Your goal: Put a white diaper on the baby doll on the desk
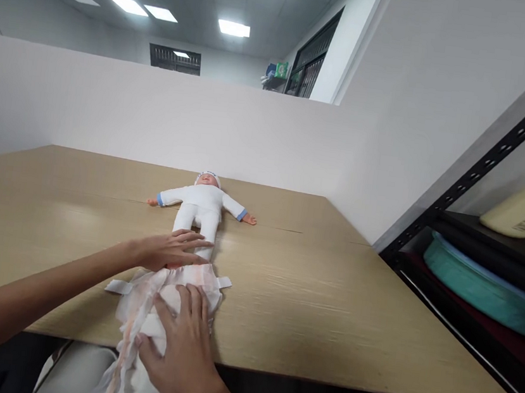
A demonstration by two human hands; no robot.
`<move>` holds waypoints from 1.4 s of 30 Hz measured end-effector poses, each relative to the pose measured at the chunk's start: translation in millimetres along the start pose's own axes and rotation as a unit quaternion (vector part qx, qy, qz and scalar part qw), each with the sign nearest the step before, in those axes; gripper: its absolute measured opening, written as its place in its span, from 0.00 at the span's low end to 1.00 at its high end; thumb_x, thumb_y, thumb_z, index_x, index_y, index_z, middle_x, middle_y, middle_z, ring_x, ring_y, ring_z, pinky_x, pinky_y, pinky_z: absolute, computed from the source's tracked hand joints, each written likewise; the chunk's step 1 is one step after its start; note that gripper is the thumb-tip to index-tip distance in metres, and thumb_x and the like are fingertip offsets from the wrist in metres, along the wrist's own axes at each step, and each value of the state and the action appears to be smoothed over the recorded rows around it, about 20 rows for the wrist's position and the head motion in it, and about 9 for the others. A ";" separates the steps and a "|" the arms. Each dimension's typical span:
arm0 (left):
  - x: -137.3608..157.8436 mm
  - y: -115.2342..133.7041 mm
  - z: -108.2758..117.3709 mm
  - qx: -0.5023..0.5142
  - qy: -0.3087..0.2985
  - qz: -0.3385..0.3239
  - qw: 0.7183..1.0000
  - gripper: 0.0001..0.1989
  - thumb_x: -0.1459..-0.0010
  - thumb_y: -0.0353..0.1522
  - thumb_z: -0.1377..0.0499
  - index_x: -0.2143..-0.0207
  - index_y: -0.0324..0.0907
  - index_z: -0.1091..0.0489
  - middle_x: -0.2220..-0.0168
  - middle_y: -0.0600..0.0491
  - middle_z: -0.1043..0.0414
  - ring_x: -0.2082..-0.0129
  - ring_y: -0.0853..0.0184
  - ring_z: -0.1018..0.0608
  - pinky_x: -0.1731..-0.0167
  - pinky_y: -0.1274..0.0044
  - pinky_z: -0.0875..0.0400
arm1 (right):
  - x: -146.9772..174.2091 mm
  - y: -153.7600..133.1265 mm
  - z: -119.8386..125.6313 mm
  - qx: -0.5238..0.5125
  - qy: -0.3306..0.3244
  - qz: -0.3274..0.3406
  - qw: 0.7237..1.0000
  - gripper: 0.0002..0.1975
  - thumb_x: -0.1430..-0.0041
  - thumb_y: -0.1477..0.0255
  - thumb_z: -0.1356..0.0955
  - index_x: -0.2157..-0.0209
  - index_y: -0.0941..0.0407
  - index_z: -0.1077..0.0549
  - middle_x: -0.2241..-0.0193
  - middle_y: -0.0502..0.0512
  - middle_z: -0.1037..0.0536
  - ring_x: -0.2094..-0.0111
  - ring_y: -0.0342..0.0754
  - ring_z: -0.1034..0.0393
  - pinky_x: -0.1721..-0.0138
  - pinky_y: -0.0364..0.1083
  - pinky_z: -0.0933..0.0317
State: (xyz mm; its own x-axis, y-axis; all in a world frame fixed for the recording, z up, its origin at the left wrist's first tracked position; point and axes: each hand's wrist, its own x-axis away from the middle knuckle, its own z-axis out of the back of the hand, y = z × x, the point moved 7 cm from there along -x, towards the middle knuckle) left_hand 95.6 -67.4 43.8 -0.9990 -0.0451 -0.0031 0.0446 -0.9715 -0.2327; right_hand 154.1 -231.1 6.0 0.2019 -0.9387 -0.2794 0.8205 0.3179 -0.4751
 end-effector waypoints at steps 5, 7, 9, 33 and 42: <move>-9.1 5.7 4.2 0.029 0.056 -0.043 0.997 0.33 0.43 0.24 0.33 0.36 0.45 0.31 0.25 0.44 0.37 0.28 0.46 0.35 0.30 0.56 0.41 | 2.6 4.8 -7.4 0.012 -0.011 -0.006 1.000 0.35 0.34 0.56 0.26 0.28 0.37 0.31 0.23 0.58 0.47 0.20 0.72 0.63 0.26 0.76 0.50; -12.6 4.7 4.9 0.052 0.080 -0.053 0.994 0.25 0.38 0.27 0.35 0.38 0.45 0.28 0.32 0.44 0.28 0.32 0.47 0.30 0.31 0.56 0.40 | 3.1 5.1 -9.2 0.012 -0.024 -0.004 1.000 0.36 0.35 0.58 0.25 0.27 0.39 0.32 0.22 0.58 0.48 0.20 0.73 0.65 0.26 0.75 0.47; -15.6 2.2 7.5 0.076 0.097 -0.055 0.991 0.19 0.34 0.28 0.37 0.41 0.46 0.26 0.37 0.45 0.23 0.36 0.48 0.27 0.33 0.57 0.39 | 4.2 5.1 -10.0 0.010 -0.036 0.006 0.999 0.38 0.34 0.56 0.26 0.25 0.39 0.35 0.22 0.59 0.48 0.19 0.72 0.63 0.25 0.73 0.47; -5.0 -104.2 116.6 0.449 0.161 0.079 0.875 0.20 0.36 0.42 0.29 0.45 0.46 0.23 0.47 0.51 0.22 0.45 0.56 0.23 0.47 0.68 0.30 | -115.6 47.5 -0.1 0.095 -0.046 0.032 0.994 0.36 0.23 0.48 0.35 0.22 0.44 0.41 0.21 0.63 0.50 0.20 0.69 0.60 0.24 0.75 0.55; -6.0 -104.3 122.3 0.444 0.198 0.063 0.872 0.17 0.35 0.34 0.30 0.45 0.45 0.23 0.46 0.52 0.22 0.45 0.58 0.22 0.47 0.67 0.28 | -172.5 73.9 -19.9 0.090 -0.016 0.033 0.995 0.29 0.21 0.53 0.35 0.27 0.49 0.31 0.26 0.62 0.37 0.23 0.66 0.48 0.23 0.68 0.52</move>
State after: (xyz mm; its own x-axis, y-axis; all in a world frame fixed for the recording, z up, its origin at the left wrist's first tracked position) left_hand 97.9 5.7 187.1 -0.9020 -0.2522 -0.3504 -0.0322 -0.7700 0.6372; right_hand 169.2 -43.0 2.5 0.2742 -0.9210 -0.2767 0.8866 0.3535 -0.2983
